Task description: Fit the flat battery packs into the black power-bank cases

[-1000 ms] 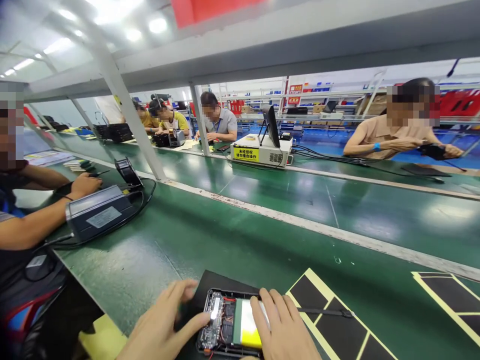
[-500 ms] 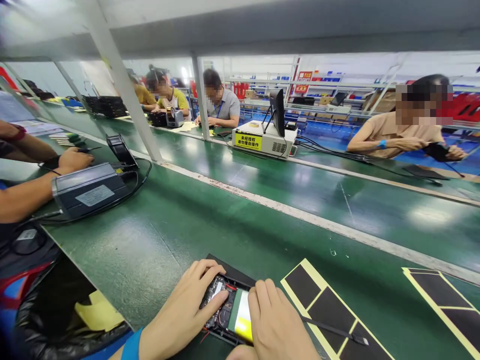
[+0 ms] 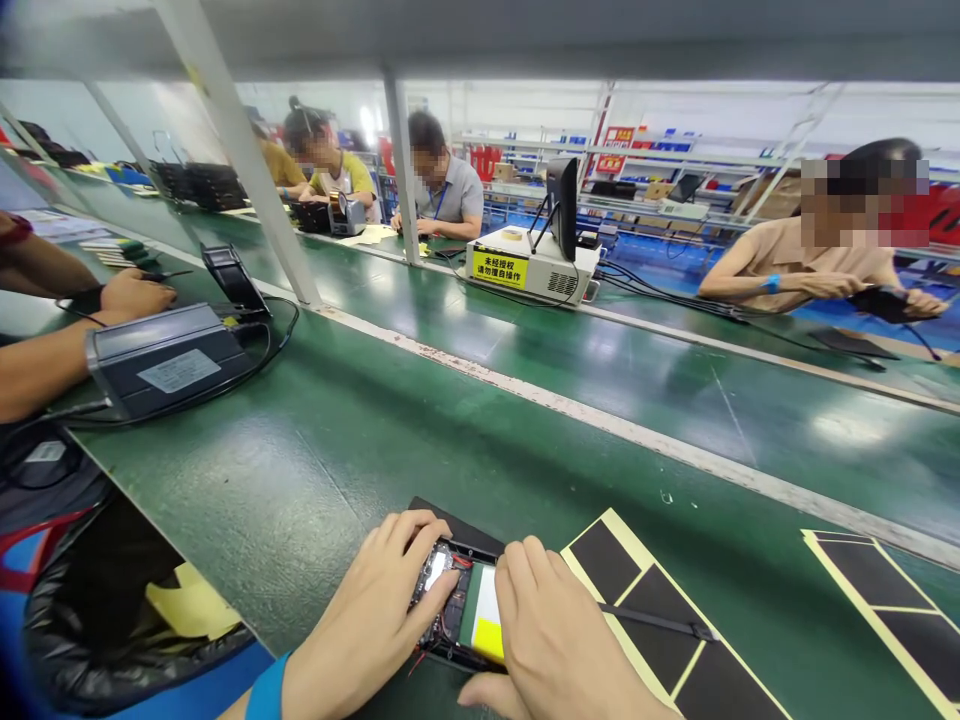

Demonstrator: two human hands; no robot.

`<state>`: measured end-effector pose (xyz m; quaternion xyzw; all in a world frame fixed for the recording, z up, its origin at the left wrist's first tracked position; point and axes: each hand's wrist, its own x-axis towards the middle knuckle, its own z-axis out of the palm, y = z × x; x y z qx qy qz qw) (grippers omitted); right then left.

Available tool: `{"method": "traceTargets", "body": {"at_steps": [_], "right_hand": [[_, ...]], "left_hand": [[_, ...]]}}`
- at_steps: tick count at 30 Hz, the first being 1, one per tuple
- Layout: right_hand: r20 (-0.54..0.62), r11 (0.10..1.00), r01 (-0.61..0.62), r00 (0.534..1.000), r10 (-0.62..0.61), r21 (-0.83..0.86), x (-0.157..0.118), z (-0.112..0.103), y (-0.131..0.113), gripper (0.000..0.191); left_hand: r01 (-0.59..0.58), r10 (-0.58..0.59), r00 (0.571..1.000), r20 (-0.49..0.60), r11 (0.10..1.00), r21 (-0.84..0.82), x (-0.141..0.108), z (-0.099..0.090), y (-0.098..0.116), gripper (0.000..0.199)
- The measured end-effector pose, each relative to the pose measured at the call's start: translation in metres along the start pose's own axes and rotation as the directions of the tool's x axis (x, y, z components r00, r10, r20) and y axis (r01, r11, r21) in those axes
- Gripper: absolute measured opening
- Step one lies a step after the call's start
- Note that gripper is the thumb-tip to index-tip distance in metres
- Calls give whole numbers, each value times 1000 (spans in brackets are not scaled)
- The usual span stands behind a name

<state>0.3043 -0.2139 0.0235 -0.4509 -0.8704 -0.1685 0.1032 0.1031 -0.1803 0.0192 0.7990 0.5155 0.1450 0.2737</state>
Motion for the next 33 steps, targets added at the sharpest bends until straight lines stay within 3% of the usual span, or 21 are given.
{"method": "traceTargets", "body": {"at_steps": [5, 12, 16, 18, 20, 22, 25, 28, 30, 33], "right_hand": [[31, 998, -12, 999, 10, 57, -2, 0, 5, 80], [70, 999, 7, 997, -10, 41, -2, -1, 5, 84], [-108, 1000, -10, 994, 8, -16, -12, 1, -2, 101], [-231, 997, -52, 972, 38, -55, -17, 3, -5, 104], [-338, 991, -121, 936, 96, -52, -19, 5, -8, 101], [-420, 986, -167, 895, 154, 6, -20, 7, -9, 100], [-457, 963, -198, 850, 261, 182, -23, 10, -9, 97], [-354, 836, -294, 804, 479, 464, -36, 8, -2, 87], [-183, 696, -368, 793, 581, 616, -49, 5, 6, 90], [148, 572, -456, 852, 502, 682, -69, -1, 16, 110]], "left_hand": [[-14, 15, 1000, 14, 999, -46, 4, -1, -4, 23], [-29, 34, 998, 49, 995, -99, 3, 0, -19, 40], [-60, 66, 996, 64, 994, -92, 0, -16, -17, 51], [-167, 177, 978, 113, 982, -93, 0, -27, -5, 57], [-296, 312, 926, 213, 949, -104, 3, -33, 12, 53], [-380, 386, 875, 291, 922, -78, 10, -31, 30, 45], [-438, 408, 856, 316, 899, 25, 21, -18, 46, 41], [-454, 411, 856, 314, 888, 75, 28, -6, 47, 43], [-451, 405, 861, 309, 887, 95, 31, -3, 45, 53], [-445, 403, 868, 291, 891, 94, 31, -4, 45, 62]]}}
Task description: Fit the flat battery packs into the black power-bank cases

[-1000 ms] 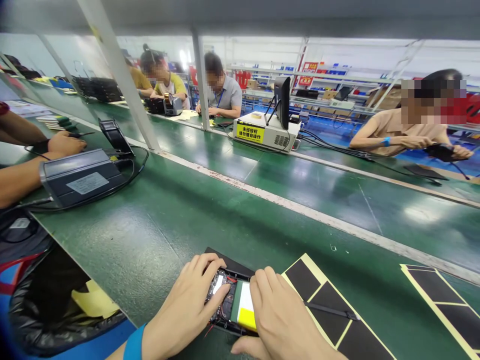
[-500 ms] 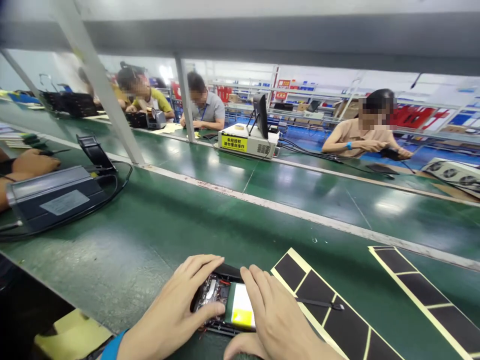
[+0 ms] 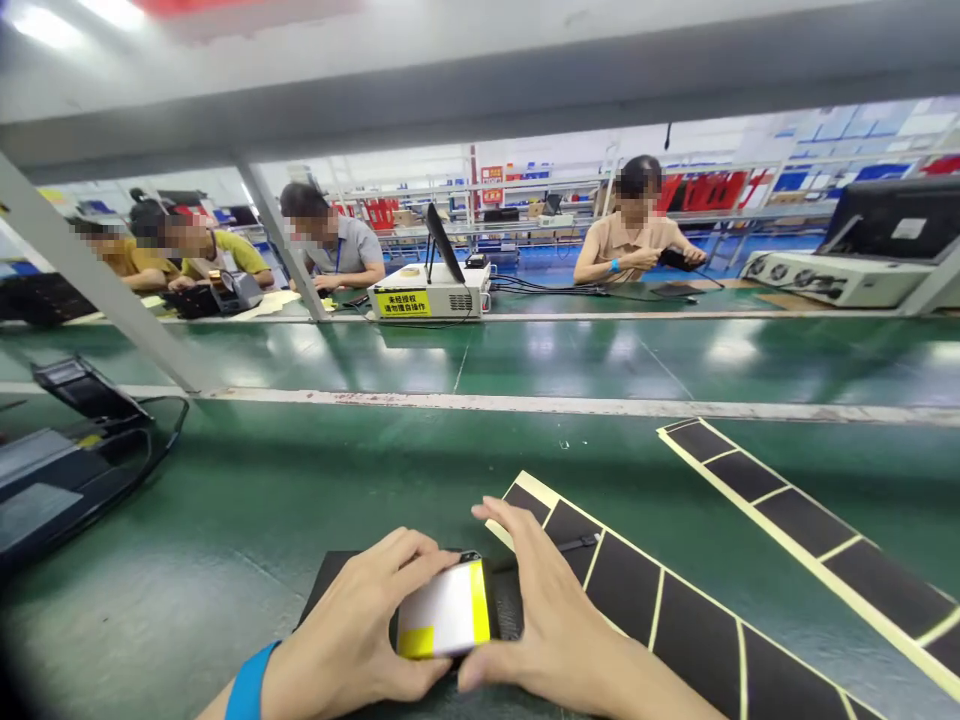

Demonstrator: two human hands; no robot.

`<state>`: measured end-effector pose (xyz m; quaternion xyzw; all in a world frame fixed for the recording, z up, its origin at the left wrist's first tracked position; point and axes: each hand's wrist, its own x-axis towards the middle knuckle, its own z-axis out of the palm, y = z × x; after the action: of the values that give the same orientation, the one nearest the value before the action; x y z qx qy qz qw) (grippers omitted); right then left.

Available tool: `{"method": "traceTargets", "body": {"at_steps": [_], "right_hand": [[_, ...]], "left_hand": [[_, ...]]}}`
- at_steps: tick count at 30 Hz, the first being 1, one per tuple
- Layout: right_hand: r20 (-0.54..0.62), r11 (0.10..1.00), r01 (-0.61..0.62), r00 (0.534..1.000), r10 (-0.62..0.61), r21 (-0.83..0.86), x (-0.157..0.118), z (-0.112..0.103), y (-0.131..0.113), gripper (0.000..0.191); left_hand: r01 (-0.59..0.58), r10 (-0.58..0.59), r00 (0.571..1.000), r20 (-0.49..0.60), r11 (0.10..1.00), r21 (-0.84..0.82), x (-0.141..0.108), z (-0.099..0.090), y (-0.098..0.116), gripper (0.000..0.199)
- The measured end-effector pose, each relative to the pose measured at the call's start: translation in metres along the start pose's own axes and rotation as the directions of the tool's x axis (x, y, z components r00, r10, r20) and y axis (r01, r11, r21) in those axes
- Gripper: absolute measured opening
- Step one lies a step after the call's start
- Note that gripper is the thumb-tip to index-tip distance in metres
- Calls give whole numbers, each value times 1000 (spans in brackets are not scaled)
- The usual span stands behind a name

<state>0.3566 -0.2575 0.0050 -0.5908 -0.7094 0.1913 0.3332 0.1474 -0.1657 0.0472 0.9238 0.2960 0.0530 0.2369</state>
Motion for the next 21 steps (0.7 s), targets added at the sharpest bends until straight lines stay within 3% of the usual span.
{"method": "traceTargets", "body": {"at_steps": [2, 5, 8, 14, 21], "right_hand": [[178, 999, -29, 983, 32, -16, -5, -3, 3, 116], [260, 999, -1, 966, 9, -32, -6, 4, 3, 106], [221, 1000, 28, 975, -28, 3, -3, 17, 4, 101], [136, 993, 31, 990, -47, 112, -3, 31, 11, 111], [-16, 968, 151, 988, -151, 200, 6, 38, 16, 88]], "left_hand": [[14, -13, 1000, 10, 1000, -21, -1, -3, 2, 60], [51, -50, 997, 66, 999, -13, -1, -7, 8, 56], [77, -78, 992, 103, 997, 15, 1, -9, 15, 56], [143, -159, 979, 128, 981, 129, 4, -2, 17, 62], [-63, 77, 995, -58, 975, 215, -10, 2, -12, 61]]}}
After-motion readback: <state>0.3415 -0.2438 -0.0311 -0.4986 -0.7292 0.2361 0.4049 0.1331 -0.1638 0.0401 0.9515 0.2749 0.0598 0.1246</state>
